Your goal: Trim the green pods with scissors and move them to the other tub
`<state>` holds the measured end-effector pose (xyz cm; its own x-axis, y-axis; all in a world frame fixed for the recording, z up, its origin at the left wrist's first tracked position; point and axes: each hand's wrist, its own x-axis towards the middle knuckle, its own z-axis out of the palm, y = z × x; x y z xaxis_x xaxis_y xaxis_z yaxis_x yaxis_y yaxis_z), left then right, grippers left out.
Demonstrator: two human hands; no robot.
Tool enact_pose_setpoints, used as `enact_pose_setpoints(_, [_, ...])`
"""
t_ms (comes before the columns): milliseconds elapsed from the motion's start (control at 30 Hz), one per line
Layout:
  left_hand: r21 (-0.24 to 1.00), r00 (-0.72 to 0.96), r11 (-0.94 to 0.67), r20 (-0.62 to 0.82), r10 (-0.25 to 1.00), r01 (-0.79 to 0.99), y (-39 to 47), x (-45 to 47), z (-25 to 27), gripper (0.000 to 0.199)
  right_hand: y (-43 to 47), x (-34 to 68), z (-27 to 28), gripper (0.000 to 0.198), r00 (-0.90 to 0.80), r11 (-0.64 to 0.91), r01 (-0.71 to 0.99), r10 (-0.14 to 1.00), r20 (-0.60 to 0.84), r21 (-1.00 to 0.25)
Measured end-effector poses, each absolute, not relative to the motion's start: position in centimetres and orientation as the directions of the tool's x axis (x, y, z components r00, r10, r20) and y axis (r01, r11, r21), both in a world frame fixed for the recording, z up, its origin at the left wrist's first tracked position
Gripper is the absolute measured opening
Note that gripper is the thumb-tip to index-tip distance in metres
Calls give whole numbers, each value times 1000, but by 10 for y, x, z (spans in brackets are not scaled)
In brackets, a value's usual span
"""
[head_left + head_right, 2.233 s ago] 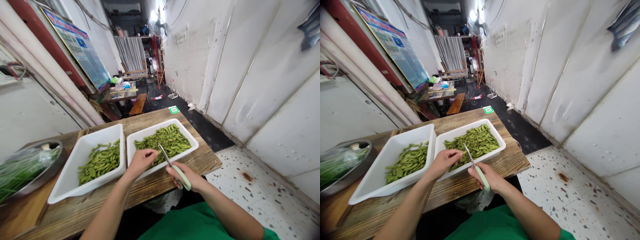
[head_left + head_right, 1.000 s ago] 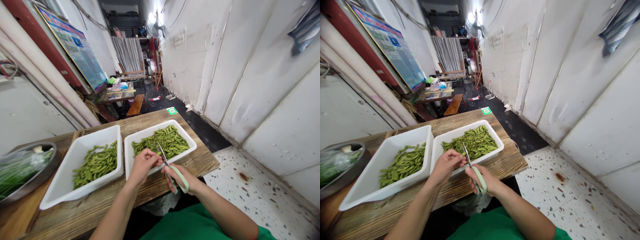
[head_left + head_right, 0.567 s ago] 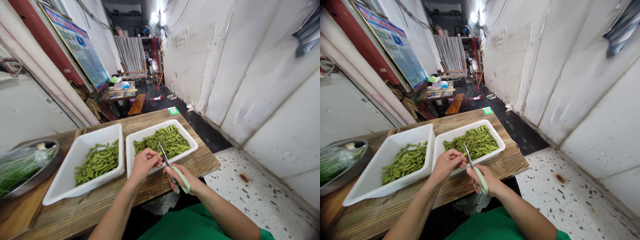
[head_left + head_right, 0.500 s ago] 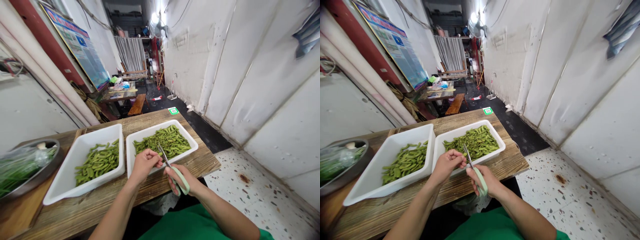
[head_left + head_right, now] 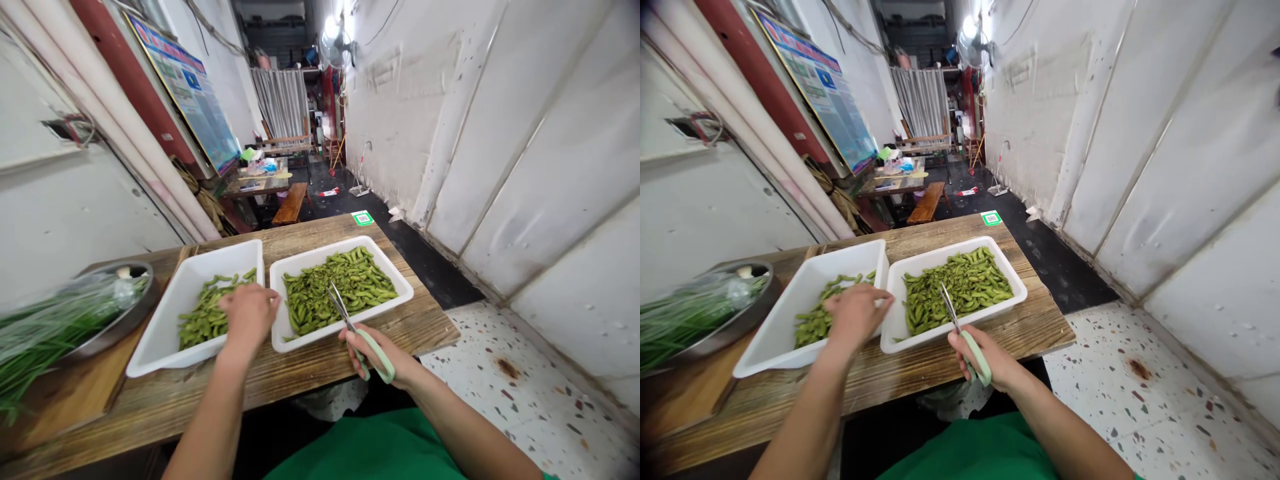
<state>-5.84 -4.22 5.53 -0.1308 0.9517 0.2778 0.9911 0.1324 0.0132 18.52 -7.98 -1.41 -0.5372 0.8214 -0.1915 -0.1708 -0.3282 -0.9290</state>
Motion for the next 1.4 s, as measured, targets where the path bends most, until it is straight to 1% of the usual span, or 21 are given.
enact_pose_setpoints(33, [-36,-38,45,181,983,998,-38,-47,49,28,-80,185,-13,44,-539,-319,-159,821,-189,-934])
enact_pose_setpoints(67, [-84,15,-5,115,993,996,-33,-35,41,28,-80,185,-11,44,-540,-311,-147,821,-187,-939])
enact_pose_setpoints(167, [-163,79,-78,0,997,984,-19,-14,20,27,-80,187,-7,45,-542,-302,-117,818,-194,-946])
enact_pose_setpoints(300, [-159,72,-79,-46,996,984,-9,-12,7,26,-81,188,-5,47,-530,-299,-104,824,-201,-949])
enact_pose_setpoints(367, [-164,67,-74,-46,997,984,-8,-14,10,24,-81,189,-6,47,-528,-293,-109,827,-194,-950])
enact_pose_setpoints(433, [-157,46,-48,-15,999,986,-10,-16,18,21,-80,189,-7,47,-532,-290,-114,826,-189,-950])
enact_pose_setpoints(467, [-118,29,-27,11,1000,993,-11,-17,23,20,-80,189,-7,47,-533,-292,-116,825,-189,-949])
enact_pose_setpoints(500, [-42,10,-8,36,999,999,-13,-18,29,19,-80,189,-6,47,-532,-294,-115,825,-191,-949])
enact_pose_setpoints(533, [78,-8,4,49,999,997,-16,-18,33,18,-79,189,-6,47,-531,-298,-109,824,-198,-948])
enact_pose_setpoints(567, [239,-18,6,46,999,971,-19,-18,38,18,-79,189,-5,47,-529,-302,-101,823,-206,-948])
enact_pose_setpoints(633, [586,6,5,-17,1000,810,-25,-16,43,23,-79,189,-4,48,-523,-307,-83,823,-221,-948])
enact_pose_setpoints(667, [723,29,20,-55,998,691,-28,-14,44,27,-79,189,-3,49,-522,-309,-77,822,-226,-948])
enact_pose_setpoints(700, [821,50,44,-88,995,570,-31,-12,45,31,-79,188,-2,49,-522,-310,-74,822,-228,-948])
enact_pose_setpoints(733, [882,63,68,-110,992,467,-33,-9,46,35,-79,188,-2,49,-521,-306,-73,823,-225,-949])
enact_pose_setpoints(767, [916,67,87,-123,990,391,-35,-6,46,37,-79,188,-2,49,-518,-298,-73,827,-219,-952])
enact_pose_setpoints(833, [947,53,101,-123,991,306,-39,-1,47,36,-79,188,-1,49,-514,-280,-73,833,-205,-957])
enact_pose_setpoints(967, [964,14,104,-111,994,244,-43,7,51,32,-80,188,-2,48,-515,-264,-65,835,-195,-962])
enact_pose_setpoints(1167, [967,1,111,-115,993,231,-45,12,50,26,-80,187,-3,48,-507,-241,-64,843,-177,-968])
enact_pose_setpoints(1267, [957,31,117,-130,991,264,-46,14,47,24,-80,186,-3,50,-514,-263,-72,837,-190,-962])
enact_pose_setpoints(1400, [954,90,85,-115,989,288,-46,18,42,24,-80,185,-4,52,-505,-266,-75,841,-193,-961])
